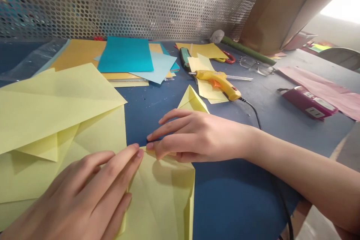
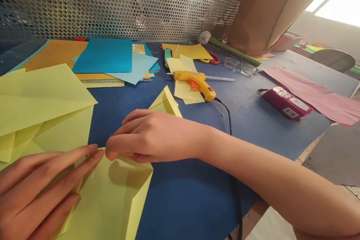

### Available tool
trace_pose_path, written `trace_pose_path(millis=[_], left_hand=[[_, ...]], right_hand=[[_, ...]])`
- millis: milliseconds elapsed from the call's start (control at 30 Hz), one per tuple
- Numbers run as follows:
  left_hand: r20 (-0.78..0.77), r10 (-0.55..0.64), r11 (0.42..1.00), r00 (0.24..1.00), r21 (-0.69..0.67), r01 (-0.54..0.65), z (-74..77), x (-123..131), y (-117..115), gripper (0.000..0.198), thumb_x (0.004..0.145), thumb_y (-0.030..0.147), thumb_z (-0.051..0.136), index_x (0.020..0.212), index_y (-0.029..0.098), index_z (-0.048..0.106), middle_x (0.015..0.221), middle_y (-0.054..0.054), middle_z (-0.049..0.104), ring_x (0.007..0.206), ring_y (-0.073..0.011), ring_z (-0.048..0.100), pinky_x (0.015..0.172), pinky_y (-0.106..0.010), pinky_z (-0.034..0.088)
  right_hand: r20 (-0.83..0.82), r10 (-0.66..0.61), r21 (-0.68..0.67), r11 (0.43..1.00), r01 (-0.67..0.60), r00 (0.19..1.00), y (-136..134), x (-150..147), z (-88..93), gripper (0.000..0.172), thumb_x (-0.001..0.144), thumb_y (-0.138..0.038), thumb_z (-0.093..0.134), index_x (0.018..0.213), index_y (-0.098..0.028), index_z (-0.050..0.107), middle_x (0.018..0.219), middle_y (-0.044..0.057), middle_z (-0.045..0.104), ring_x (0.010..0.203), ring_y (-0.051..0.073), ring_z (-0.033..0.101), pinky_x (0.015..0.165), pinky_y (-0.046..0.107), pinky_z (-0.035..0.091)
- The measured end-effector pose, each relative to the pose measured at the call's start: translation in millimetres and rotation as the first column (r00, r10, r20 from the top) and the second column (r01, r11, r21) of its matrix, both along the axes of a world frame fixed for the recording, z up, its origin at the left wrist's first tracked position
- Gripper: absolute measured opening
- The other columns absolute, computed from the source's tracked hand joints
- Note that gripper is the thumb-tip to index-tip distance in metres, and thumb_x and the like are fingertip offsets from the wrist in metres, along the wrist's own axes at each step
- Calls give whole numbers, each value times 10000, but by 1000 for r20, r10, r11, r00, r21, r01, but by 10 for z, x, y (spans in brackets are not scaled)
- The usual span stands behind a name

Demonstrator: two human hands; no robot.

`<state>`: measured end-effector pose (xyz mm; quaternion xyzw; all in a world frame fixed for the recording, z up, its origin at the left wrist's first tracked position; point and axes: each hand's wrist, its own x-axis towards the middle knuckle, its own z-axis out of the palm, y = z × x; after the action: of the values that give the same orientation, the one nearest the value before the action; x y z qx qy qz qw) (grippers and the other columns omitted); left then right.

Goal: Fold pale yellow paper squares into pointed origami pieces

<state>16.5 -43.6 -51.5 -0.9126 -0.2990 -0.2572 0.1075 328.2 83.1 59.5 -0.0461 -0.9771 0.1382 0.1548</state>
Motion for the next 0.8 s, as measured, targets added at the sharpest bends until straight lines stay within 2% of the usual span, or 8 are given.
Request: trace_pose_path(millis=[167, 300, 467, 667, 800], left_hand=[[-4, -11, 1000, 1000, 1, 11, -89, 4, 23, 487, 1064, 592, 575, 1452, 357, 749, 1329, -51, 858, 1387, -356, 760, 1173, -564, 678], [-11, -11, 1000, 1000, -5, 11, -119, 7, 46, 488, 1066, 591, 573, 1458, 355, 744, 1329, -52, 855, 1394, -358, 754, 1180, -569, 673], [-17, -17, 1000, 1000, -9, 17, -142, -20, 32, 490, 1077, 577, 571, 1484, 356, 732, 1332, -49, 852, 1393, -358, 753, 1187, -574, 666], [-21, 0, 1000, 1000, -12, -1, 2, -32, 62, 460, 1122, 442, 557, 1556, 373, 693, 1366, -19, 850, 1354, -336, 773, 1183, -546, 646], [-2, 22, 999, 1000, -44, -22, 154, 3, 88, 526, 1133, 234, 537, 1650, 244, 630, 1630, -87, 739, 1394, -361, 745, 1242, -563, 519]], right_hand=[[-6, 37, 16, 999, -37, 999, -17, -3, 21, 298, 1200, -11, 477, 1215, -67, 769, 1236, 143, 895, 1226, 180, 846, 1224, 300, 552], [14, 34, 92, 995, -35, 999, -32, -21, 43, 323, 1223, -24, 464, 1197, -65, 783, 1204, 137, 903, 1165, 175, 858, 1244, 309, 548], [24, 72, 135, 988, -75, 997, -34, -40, 68, 353, 1194, 40, 472, 1119, -79, 796, 1198, 96, 907, 1170, 187, 862, 1257, 341, 543], [1, 85, 221, 972, -83, 996, -51, -41, 53, 395, 1207, 22, 467, 1071, -102, 817, 1179, 98, 910, 1190, 169, 863, 1251, 326, 554], [19, 102, 287, 952, -103, 995, -51, -61, 30, 426, 1229, -25, 462, 1076, -132, 844, 1221, 81, 912, 1209, 157, 854, 1287, 299, 541]])
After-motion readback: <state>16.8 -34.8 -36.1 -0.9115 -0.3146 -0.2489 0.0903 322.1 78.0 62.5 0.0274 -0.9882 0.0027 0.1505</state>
